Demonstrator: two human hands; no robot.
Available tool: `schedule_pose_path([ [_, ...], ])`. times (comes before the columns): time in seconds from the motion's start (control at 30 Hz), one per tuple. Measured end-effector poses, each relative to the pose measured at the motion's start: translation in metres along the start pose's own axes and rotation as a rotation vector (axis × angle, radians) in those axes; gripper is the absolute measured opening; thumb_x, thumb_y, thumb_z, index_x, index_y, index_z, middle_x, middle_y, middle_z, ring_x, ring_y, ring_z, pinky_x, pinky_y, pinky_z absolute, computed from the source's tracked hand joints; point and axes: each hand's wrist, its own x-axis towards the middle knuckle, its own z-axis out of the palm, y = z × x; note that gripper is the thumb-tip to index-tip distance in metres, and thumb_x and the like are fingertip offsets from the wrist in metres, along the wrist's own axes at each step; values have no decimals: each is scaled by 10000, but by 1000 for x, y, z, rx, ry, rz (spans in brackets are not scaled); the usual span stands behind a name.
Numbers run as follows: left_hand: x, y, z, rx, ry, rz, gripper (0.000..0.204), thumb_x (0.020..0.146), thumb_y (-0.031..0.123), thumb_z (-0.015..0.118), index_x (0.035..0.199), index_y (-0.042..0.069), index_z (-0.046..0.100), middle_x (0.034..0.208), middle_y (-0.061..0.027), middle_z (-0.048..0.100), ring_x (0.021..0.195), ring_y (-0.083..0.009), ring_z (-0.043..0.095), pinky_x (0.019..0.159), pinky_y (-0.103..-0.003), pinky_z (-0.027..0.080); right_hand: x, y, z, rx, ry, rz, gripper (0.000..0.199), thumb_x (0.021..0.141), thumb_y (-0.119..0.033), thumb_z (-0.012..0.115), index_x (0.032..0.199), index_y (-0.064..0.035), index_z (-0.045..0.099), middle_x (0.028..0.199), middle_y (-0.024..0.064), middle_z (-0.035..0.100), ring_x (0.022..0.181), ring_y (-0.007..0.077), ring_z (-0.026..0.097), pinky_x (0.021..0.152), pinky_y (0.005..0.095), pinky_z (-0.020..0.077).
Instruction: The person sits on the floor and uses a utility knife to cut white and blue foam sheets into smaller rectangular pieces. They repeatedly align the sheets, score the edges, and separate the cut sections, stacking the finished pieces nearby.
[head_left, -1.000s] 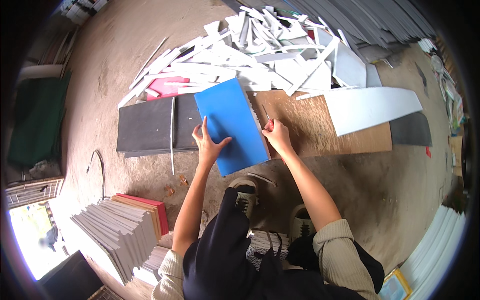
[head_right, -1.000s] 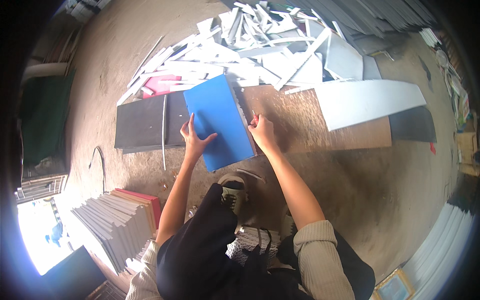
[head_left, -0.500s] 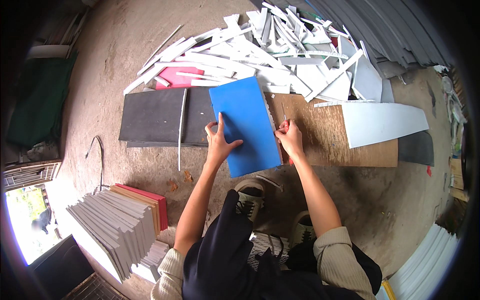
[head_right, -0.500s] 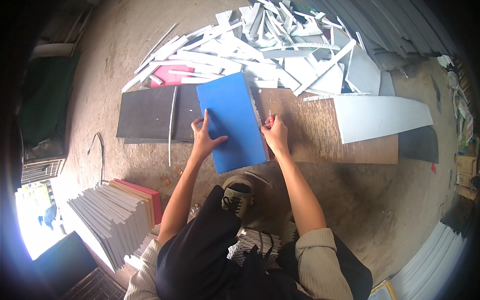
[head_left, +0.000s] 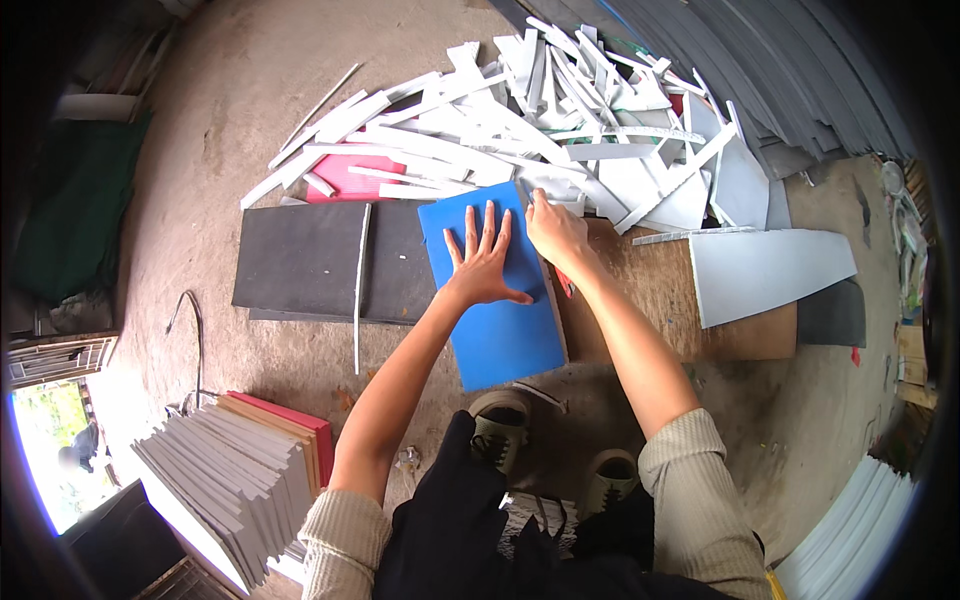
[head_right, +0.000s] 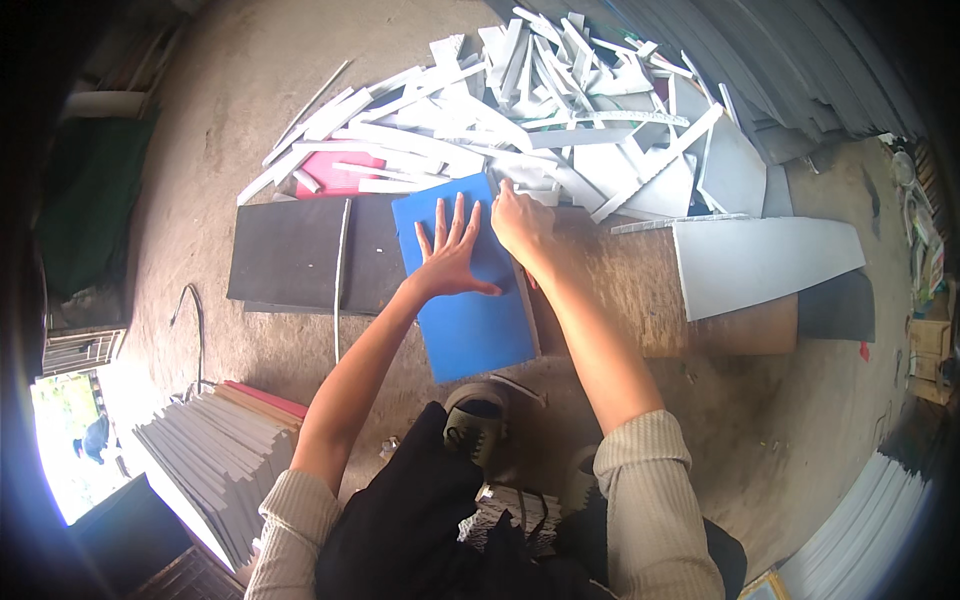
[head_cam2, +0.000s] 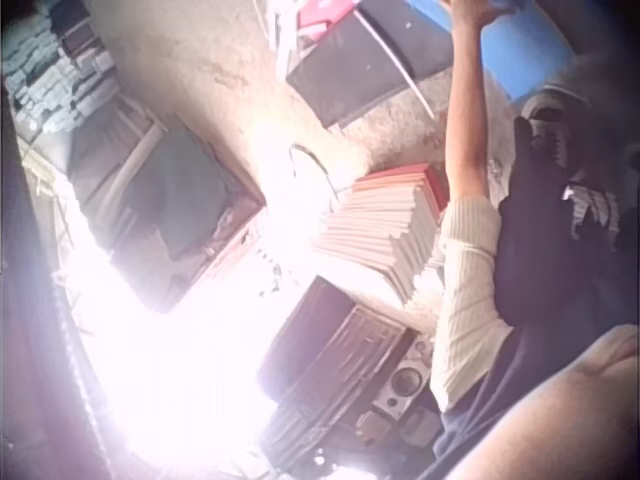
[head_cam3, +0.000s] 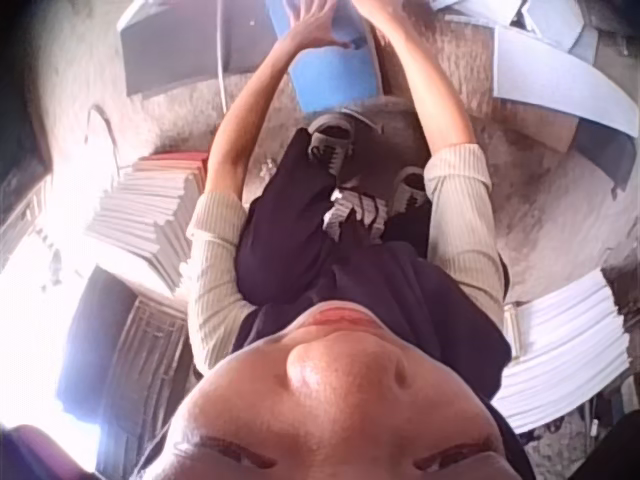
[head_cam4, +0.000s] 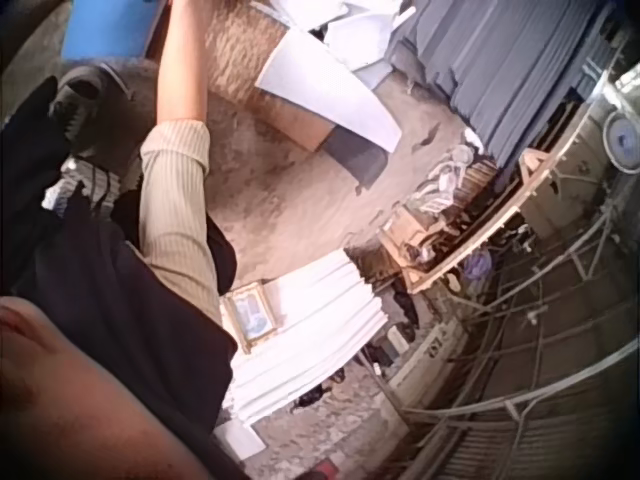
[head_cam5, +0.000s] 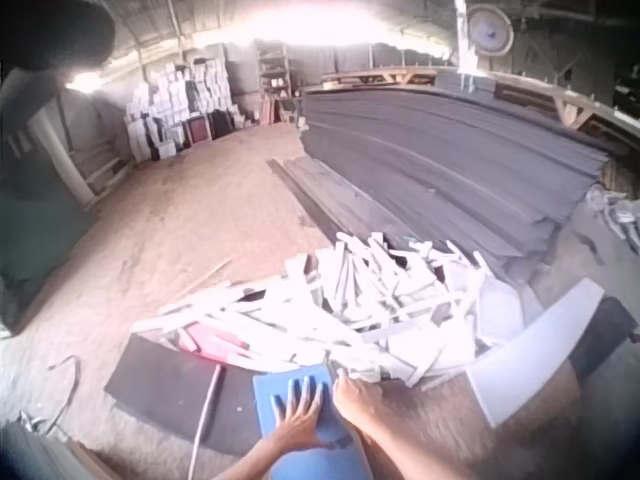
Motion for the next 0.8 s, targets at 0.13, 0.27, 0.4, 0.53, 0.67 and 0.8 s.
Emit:
schedule_pose_path([
  [0.13,2,-4,3,-35,-13,-10,1366,374,607,752,1395,131,-20,1439,-158,-103,1296,-386,-168,913,-678,-78,8,0,11,21,-12,-12,323,878,-245,375,1095,-13,439,802,239,610,804,395,597,722,480,466],
  [0.27,-1,-7,4,-50,20,-19,1356,377,581,763,1397,136,-11,1443,-146,-91,1300,-375,-167,923,-665,-86,17,-4,20,25,21,-47,330,865,-232,377,1088,1,445,781,242,609,778,406,597,704,477,475],
  [0.4,4,1,5,-72,34,-13,1354,367,566,773,1398,137,7,1445,-143,-84,1302,-375,-161,928,-660,-92,39,3,16,80,-136,80,323,826,-176,385,1064,33,453,800,251,607,712,354,621,669,441,495],
  [0.53,3,-2,7,-56,53,-28,1338,368,564,774,1399,149,29,1448,-129,-82,1304,-374,-153,930,-664,-76,7,-4,3,120,-332,192,335,817,-172,390,1054,51,467,884,266,595,720,348,625,709,432,491],
  [0.67,5,-5,11,-30,71,-40,1340,375,581,766,1399,150,18,1449,-121,-87,1305,-367,-154,927,-668,-77,-76,15,15,63,-370,230,356,839,-184,401,1151,-25,462,1035,241,565,947,363,565,808,450,447],
  [0.8,8,-4,11,25,32,-47,1359,380,641,736,1395,129,-9,1443,-132,-109,1300,-354,-182,926,-654,-107,-177,34,26,63,-351,232,311,842,-214,412,1082,-25,469,1044,274,539,962,457,512,837,521,398],
])
